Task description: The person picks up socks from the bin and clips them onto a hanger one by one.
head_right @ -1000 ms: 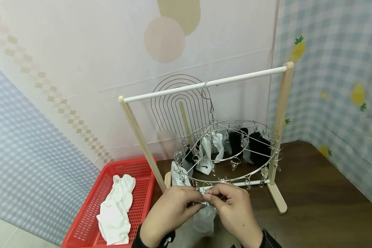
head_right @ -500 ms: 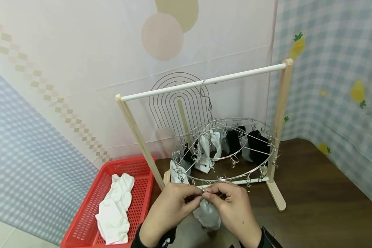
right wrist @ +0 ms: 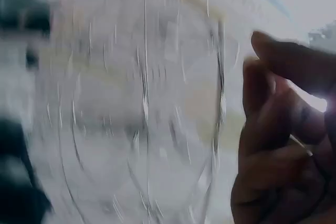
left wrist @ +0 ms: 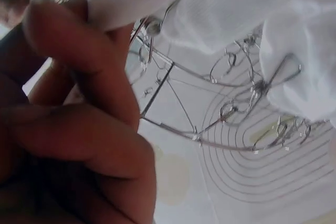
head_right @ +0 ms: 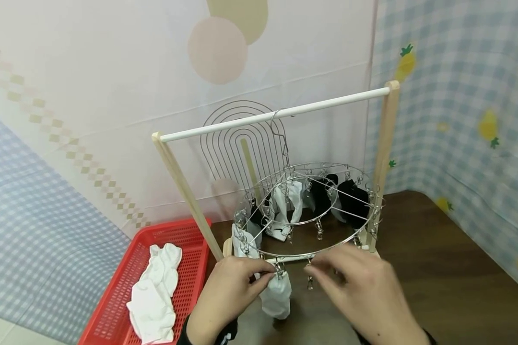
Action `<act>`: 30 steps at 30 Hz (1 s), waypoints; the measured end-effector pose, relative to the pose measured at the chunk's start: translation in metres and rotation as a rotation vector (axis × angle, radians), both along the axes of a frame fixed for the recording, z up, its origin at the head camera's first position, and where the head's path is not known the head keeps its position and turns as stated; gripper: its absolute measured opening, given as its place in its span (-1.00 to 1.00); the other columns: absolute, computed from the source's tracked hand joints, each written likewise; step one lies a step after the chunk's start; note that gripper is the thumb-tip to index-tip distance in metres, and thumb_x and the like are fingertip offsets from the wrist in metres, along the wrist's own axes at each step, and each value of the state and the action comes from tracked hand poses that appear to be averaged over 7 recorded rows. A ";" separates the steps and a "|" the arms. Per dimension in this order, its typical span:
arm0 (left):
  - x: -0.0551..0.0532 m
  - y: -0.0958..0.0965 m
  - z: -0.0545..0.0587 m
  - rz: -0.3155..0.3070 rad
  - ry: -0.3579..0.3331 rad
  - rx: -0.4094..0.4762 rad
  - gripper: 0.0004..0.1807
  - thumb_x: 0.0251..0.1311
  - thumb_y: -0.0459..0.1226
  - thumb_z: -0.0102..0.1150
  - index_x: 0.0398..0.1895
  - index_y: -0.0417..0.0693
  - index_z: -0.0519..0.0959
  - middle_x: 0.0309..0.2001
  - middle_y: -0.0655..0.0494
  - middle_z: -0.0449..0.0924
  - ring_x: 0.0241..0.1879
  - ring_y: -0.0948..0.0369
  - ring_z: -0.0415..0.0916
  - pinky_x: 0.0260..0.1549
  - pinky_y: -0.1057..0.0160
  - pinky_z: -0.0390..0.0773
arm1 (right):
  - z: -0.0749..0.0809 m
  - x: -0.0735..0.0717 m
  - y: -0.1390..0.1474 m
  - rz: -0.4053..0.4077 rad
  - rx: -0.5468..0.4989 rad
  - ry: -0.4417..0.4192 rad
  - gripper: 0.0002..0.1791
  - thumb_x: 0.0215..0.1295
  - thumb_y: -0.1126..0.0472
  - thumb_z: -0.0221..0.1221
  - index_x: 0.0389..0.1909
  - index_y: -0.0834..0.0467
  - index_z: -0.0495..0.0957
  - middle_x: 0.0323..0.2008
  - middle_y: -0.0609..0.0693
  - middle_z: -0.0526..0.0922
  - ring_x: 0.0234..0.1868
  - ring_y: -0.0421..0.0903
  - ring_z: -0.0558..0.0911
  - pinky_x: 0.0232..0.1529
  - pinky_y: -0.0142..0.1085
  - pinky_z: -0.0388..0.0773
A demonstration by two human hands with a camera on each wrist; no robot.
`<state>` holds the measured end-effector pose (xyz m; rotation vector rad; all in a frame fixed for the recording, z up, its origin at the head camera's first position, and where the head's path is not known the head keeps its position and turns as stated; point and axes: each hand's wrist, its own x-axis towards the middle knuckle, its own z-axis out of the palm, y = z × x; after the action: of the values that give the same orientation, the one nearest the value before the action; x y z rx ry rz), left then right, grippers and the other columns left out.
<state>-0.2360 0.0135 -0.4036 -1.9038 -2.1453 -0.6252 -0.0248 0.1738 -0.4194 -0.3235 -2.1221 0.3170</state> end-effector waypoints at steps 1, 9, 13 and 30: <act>-0.001 -0.001 0.000 0.005 0.004 -0.007 -0.91 0.37 -0.17 0.59 -0.17 0.32 0.93 -0.22 0.45 0.92 -0.32 0.47 0.80 -0.31 0.38 0.66 | 0.002 0.003 0.005 -0.012 0.041 0.025 -0.55 0.67 -0.36 0.20 -0.17 -0.16 0.88 -0.18 -0.31 0.81 -0.22 -0.37 0.61 -0.25 -0.51 0.54; -0.006 -0.017 0.007 -0.038 0.018 0.116 -0.88 0.26 -0.23 0.66 -0.25 0.25 0.89 -0.27 0.42 0.89 -0.39 0.54 0.67 -0.35 0.50 0.59 | -0.001 -0.002 0.025 0.040 0.110 0.066 -0.29 0.76 -0.39 -0.07 -0.20 -0.07 0.92 -0.25 -0.23 0.86 -0.17 -0.23 0.55 -0.17 -0.45 0.48; 0.001 -0.015 0.011 -0.166 0.060 0.376 -0.75 0.17 -0.33 0.72 -0.13 0.15 0.90 -0.15 0.31 0.88 -0.21 0.43 0.81 -0.14 0.53 0.73 | -0.005 -0.006 0.022 0.101 0.072 0.095 -0.38 0.71 -0.39 0.04 -0.18 -0.09 0.91 -0.32 -0.28 0.86 -0.23 -0.32 0.48 -0.26 -0.52 0.39; 0.002 0.009 0.006 -0.119 0.189 0.397 -0.94 0.32 -0.20 0.61 -0.19 0.18 0.91 -0.21 0.34 0.82 -0.22 0.36 0.78 -0.17 0.43 0.76 | -0.009 -0.026 0.000 0.017 0.109 0.171 -0.40 0.67 -0.41 0.11 -0.22 -0.06 0.89 -0.36 -0.21 0.86 -0.33 -0.30 0.58 -0.34 -0.46 0.45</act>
<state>-0.2339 0.0224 -0.3980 -1.7962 -1.6567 -0.7902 -0.0507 0.1737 -0.4289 -0.2077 -1.9664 0.2294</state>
